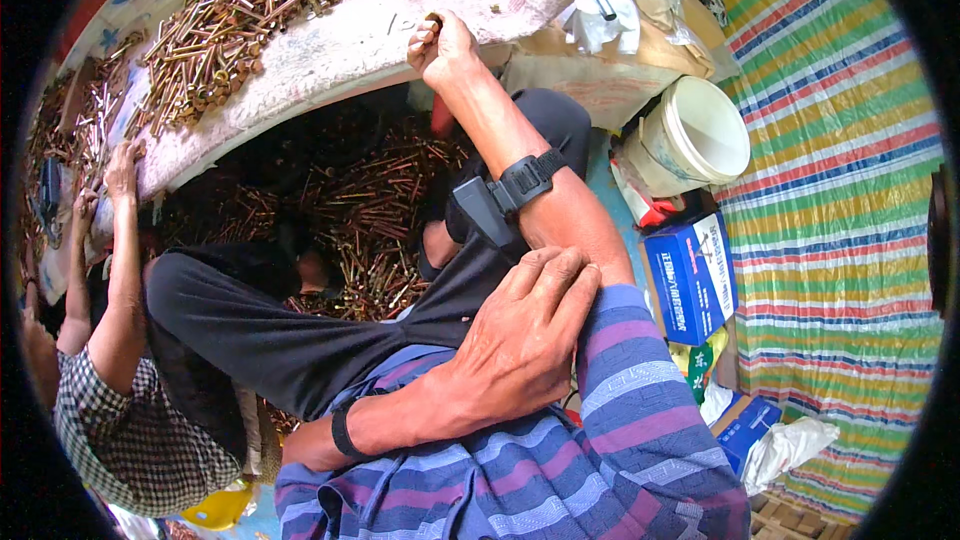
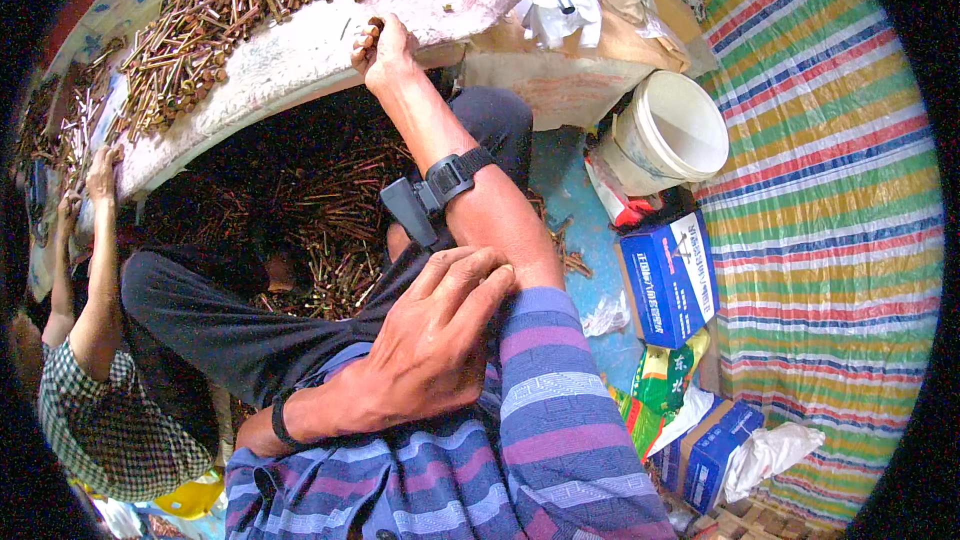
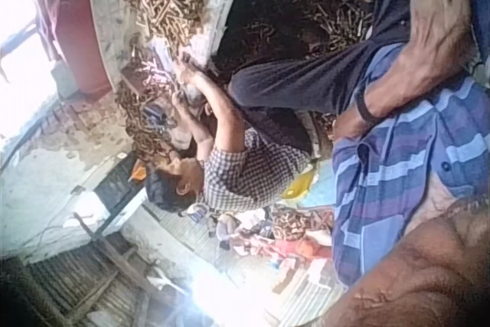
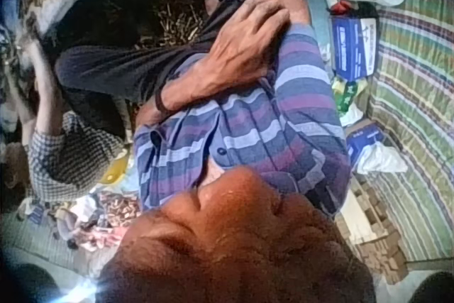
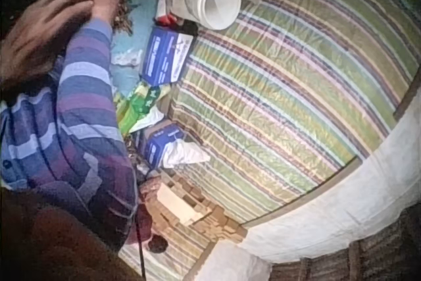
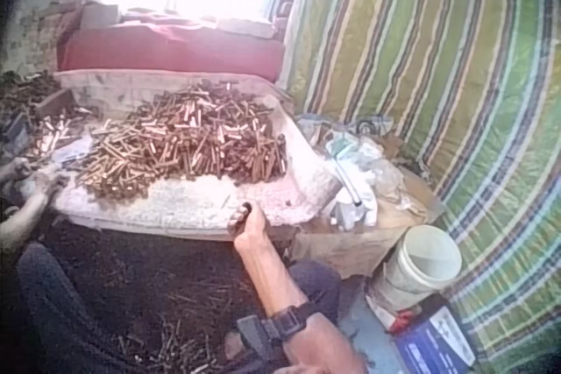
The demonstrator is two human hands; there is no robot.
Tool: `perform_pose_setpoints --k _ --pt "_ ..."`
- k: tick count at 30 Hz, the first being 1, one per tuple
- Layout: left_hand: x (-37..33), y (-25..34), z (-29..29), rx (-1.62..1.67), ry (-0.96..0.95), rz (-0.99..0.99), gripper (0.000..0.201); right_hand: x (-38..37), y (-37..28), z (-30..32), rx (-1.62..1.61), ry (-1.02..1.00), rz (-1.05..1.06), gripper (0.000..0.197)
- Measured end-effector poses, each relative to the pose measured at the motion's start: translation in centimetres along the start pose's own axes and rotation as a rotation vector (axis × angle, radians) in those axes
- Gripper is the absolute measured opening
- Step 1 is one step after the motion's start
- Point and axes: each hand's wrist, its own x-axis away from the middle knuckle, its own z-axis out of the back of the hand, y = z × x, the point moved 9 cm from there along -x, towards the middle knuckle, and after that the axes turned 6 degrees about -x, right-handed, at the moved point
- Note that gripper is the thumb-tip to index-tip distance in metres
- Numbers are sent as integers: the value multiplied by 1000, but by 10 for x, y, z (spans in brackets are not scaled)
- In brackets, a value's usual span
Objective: Sorting metal bolts and assembling washers onto them at a workstation.
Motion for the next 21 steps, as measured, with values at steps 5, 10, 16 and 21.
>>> perform_pose_setpoints --k 5,10,16,21 --pt "1 -6 21 131 136 38 37 -2 -4 0 -37 -23 -22 30" --pt "6 -41 16 215 121 275 20 -1 -2 -1 -34 1 -15 29" --pt "13 -75 -24 592 -121 679 31 -4 2 0 -41 -12 -22 29" --pt "10 -79 -30 762 -112 812 40 0 7 -3 1 16 1 26"
